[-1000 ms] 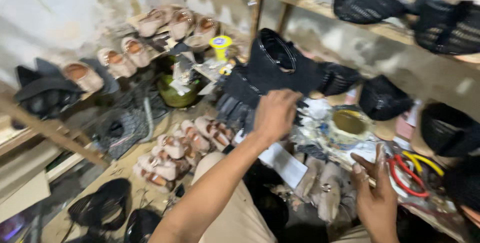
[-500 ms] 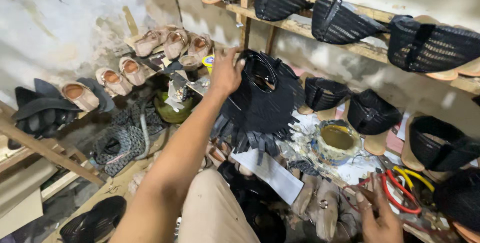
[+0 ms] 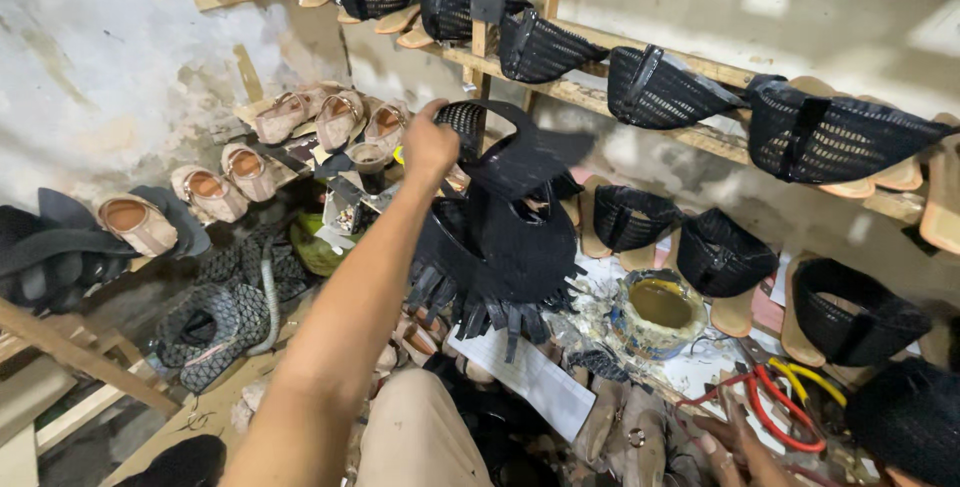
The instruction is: The person holds a black mesh shoe upper in one hand and, using their fingers, spreads adhesive from a small pot onto the upper's edge, working around the surface. They then set the glued upper on the workbench with other uppers and pick up another piece to continue applying glue.
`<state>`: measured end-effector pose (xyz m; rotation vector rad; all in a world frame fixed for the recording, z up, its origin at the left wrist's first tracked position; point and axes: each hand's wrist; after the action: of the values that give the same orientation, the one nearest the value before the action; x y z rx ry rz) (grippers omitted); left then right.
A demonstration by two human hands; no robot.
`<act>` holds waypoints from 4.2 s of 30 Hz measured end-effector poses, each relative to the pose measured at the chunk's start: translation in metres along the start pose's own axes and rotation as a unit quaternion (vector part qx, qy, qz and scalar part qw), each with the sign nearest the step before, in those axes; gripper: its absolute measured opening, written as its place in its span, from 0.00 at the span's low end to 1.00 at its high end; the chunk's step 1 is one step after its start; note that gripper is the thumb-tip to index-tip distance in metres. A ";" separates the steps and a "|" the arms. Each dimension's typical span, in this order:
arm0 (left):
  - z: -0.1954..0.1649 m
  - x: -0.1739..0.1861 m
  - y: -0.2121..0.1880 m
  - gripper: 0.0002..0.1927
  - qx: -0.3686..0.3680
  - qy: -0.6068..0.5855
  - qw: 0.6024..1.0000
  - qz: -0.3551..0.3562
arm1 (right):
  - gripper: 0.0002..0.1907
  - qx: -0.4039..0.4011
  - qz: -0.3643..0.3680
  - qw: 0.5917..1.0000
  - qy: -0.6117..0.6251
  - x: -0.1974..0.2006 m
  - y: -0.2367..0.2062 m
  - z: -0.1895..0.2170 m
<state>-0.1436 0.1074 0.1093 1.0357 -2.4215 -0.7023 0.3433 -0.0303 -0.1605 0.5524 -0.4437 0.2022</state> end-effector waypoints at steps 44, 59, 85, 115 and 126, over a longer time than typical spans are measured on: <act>-0.008 -0.021 -0.256 0.26 0.265 -0.465 0.786 0.308 | 0.25 0.142 -0.051 0.957 -0.247 -0.029 0.077 0.158; -0.023 -0.006 -0.255 0.32 0.284 -0.486 0.762 0.321 | 0.29 0.161 -0.112 0.898 -0.394 -0.040 0.065 0.168; 0.002 -0.017 -0.254 0.17 0.214 -0.470 0.796 0.316 | 0.23 -0.090 -0.038 0.814 -0.572 -0.022 0.095 0.142; -0.012 -0.009 -0.263 0.19 0.242 -0.436 0.795 0.345 | 0.34 0.089 -0.068 0.846 -0.521 -0.044 0.069 0.170; 0.004 -0.018 -0.264 0.18 0.355 -0.520 0.715 0.305 | 0.39 0.122 -0.016 0.876 -0.465 -0.041 0.074 0.166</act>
<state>0.0089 -0.0355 -0.0538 -0.2375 -3.8701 -0.0098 0.2269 -0.0622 -0.0191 0.8961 -1.3616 -0.0626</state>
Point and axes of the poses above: each hand's wrist, its own y-axis towards the middle knuckle, its own x-axis out of the back of the hand, z = x × y, and after that the axes turned 6 degrees about -y, right-handed
